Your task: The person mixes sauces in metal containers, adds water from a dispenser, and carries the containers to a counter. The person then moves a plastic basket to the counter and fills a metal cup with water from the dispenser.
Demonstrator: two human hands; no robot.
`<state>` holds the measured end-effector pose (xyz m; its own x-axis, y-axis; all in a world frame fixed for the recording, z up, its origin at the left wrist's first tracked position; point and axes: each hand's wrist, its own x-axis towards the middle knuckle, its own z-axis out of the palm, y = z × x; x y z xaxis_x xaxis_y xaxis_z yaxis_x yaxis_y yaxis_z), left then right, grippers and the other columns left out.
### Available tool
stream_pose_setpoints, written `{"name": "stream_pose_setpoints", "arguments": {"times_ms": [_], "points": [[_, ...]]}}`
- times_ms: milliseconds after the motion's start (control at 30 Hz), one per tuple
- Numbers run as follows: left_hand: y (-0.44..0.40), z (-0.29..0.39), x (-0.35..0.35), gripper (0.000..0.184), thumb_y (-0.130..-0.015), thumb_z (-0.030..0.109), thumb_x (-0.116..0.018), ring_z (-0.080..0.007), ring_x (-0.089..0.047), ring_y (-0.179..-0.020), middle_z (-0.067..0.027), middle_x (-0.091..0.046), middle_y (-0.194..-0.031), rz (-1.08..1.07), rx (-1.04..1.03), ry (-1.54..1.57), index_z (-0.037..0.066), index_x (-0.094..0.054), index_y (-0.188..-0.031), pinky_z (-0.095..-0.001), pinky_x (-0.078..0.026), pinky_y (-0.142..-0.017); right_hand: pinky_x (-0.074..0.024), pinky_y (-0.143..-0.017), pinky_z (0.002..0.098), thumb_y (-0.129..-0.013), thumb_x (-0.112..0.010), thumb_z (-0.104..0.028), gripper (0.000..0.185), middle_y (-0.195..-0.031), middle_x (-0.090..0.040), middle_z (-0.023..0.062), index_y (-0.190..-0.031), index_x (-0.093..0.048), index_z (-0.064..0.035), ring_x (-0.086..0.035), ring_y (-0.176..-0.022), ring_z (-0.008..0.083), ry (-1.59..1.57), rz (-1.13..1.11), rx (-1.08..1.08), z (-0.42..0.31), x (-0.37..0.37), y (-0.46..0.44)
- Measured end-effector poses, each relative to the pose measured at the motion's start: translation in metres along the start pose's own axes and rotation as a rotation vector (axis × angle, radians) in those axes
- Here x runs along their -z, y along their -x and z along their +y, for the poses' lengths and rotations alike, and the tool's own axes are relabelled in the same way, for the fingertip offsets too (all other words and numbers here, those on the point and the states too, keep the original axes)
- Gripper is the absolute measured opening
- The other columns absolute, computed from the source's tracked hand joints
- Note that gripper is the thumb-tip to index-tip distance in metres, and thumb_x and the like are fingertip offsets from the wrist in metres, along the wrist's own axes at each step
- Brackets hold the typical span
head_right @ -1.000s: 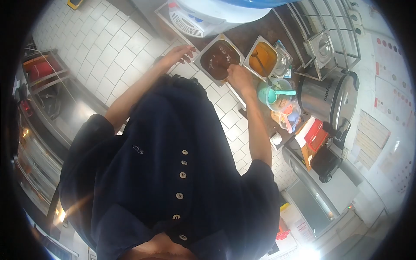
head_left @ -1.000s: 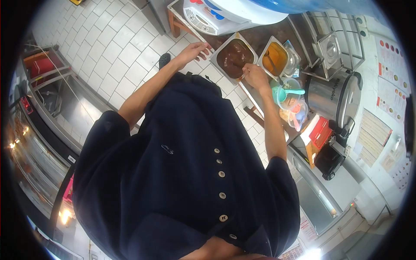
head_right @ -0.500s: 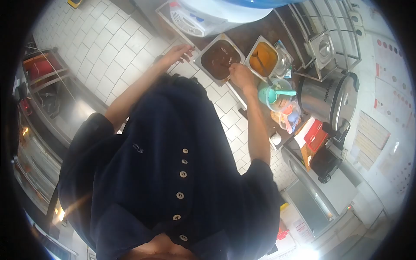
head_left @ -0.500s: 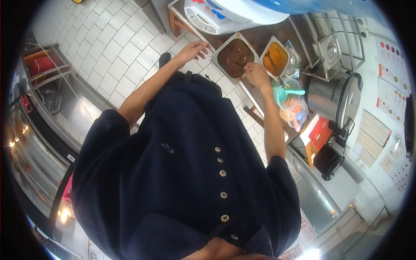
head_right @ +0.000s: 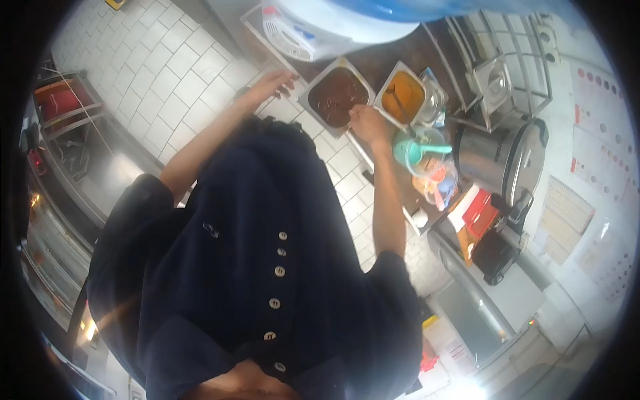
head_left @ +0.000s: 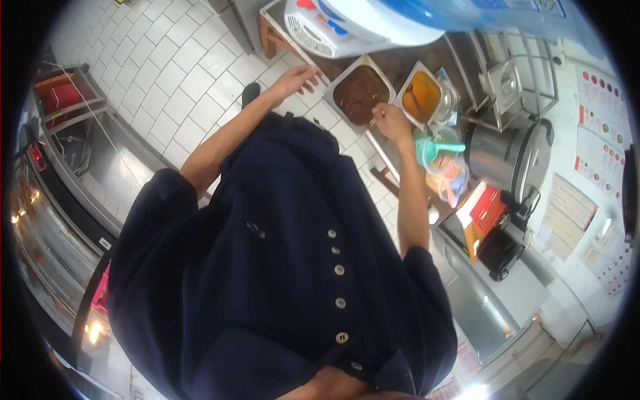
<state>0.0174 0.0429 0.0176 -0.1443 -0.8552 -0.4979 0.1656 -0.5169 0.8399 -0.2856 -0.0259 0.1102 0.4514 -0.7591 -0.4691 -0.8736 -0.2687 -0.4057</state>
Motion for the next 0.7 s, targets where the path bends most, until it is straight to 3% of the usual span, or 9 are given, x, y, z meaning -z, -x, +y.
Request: {"name": "stream_pose_setpoints", "arguments": {"times_ms": [33,133,200,267,300,400,467,567,700], "points": [[0.001,0.002,0.001,0.041,-0.103,0.044,-0.043,-0.0119,-0.062,-0.084,-0.0014,-0.064,-0.097,0.005,-0.004,-0.017,0.010,-0.063,-0.115,-0.0277,-0.047,-0.073,-0.0491,-0.075,0.0472,-0.093,-0.057,-0.026,0.024,-0.084,-0.068,0.0204,-0.089,-0.068,-0.0048,-0.064,-0.084,0.0406,0.093,0.085,-0.006,0.003,-0.002,-0.004],[0.005,0.003,0.002,0.041,-0.103,0.044,-0.043,-0.0119,-0.062,-0.084,-0.0015,-0.064,-0.098,0.008,-0.017,-0.001,0.010,-0.063,-0.115,-0.0278,-0.046,-0.073,-0.0493,-0.074,0.0460,-0.092,-0.058,-0.027,0.026,-0.082,-0.068,0.0190,-0.086,-0.068,-0.0043,-0.065,-0.083,0.0392,0.070,-0.028,0.032,0.000,-0.012,0.002],[-0.009,0.001,0.005,0.042,-0.103,0.044,-0.044,-0.0118,-0.062,-0.085,-0.0016,-0.064,-0.097,0.005,-0.011,0.012,0.009,-0.063,-0.115,-0.0279,-0.046,-0.074,-0.0496,-0.073,0.0451,-0.091,-0.059,-0.027,0.026,-0.081,-0.068,0.0181,-0.083,-0.067,-0.0039,-0.065,-0.082,0.0381,0.044,0.063,0.060,0.004,-0.003,-0.010],[-0.002,-0.004,0.004,0.042,-0.103,0.044,-0.044,-0.0118,-0.062,-0.085,-0.0017,-0.064,-0.098,0.014,0.014,0.016,0.009,-0.063,-0.115,-0.0278,-0.046,-0.074,-0.0496,-0.073,0.0450,-0.091,-0.058,-0.025,0.025,-0.082,-0.069,0.0180,-0.081,-0.067,-0.0040,-0.065,-0.081,0.0378,0.092,-0.037,0.039,0.001,-0.015,-0.004],[0.005,0.003,0.004,0.042,-0.102,0.044,-0.045,-0.0118,-0.063,-0.084,-0.0018,-0.064,-0.098,0.004,-0.010,0.010,0.009,-0.063,-0.117,-0.0275,-0.046,-0.074,-0.0493,-0.082,0.0477,-0.091,-0.057,-0.024,0.023,-0.090,-0.069,0.0200,-0.091,-0.070,-0.0055,-0.064,-0.092,0.0398,0.008,-0.104,-0.007,-0.008,-0.006,0.000],[-0.001,0.000,0.006,0.043,-0.102,0.045,-0.045,-0.0119,-0.063,-0.084,-0.0022,-0.065,-0.099,0.006,0.002,-0.011,0.009,-0.062,-0.118,-0.0274,-0.046,-0.074,-0.0495,-0.081,0.0474,-0.090,-0.057,-0.022,0.022,-0.090,-0.069,0.0202,-0.092,-0.071,-0.0049,-0.064,-0.091,0.0401,0.044,-0.014,-0.043,-0.006,-0.002,-0.007],[0.006,-0.012,0.004,0.043,-0.102,0.045,-0.045,-0.0120,-0.063,-0.084,-0.0022,-0.064,-0.099,-0.005,0.034,-0.006,0.009,-0.062,-0.118,-0.0274,-0.046,-0.074,-0.0492,-0.075,0.0462,-0.091,-0.056,-0.024,0.025,-0.086,-0.067,0.0206,-0.084,-0.068,-0.0037,-0.064,-0.084,0.0390,0.063,-0.064,-0.010,-0.005,-0.013,0.008],[-0.014,-0.001,0.013,0.043,-0.102,0.046,-0.045,-0.0120,-0.063,-0.084,-0.0022,-0.064,-0.098,0.025,-0.014,0.016,0.010,-0.063,-0.118,-0.0275,-0.046,-0.073,-0.0491,-0.077,0.0457,-0.091,-0.056,-0.025,0.026,-0.083,-0.067,0.0210,-0.083,-0.068,-0.0033,-0.064,-0.083,0.0400,0.007,0.091,0.015,0.003,-0.009,-0.009],[-0.006,-0.004,0.008,0.043,-0.102,0.046,-0.045,-0.0121,-0.063,-0.083,-0.0021,-0.065,-0.098,0.004,-0.002,-0.002,0.010,-0.063,-0.118,-0.0278,-0.047,-0.073,-0.0491,-0.077,0.0454,-0.091,-0.057,-0.026,0.027,-0.083,-0.067,0.0203,-0.084,-0.067,-0.0017,-0.064,-0.084,0.0389,0.013,0.051,0.031,0.006,0.000,-0.010]]}}
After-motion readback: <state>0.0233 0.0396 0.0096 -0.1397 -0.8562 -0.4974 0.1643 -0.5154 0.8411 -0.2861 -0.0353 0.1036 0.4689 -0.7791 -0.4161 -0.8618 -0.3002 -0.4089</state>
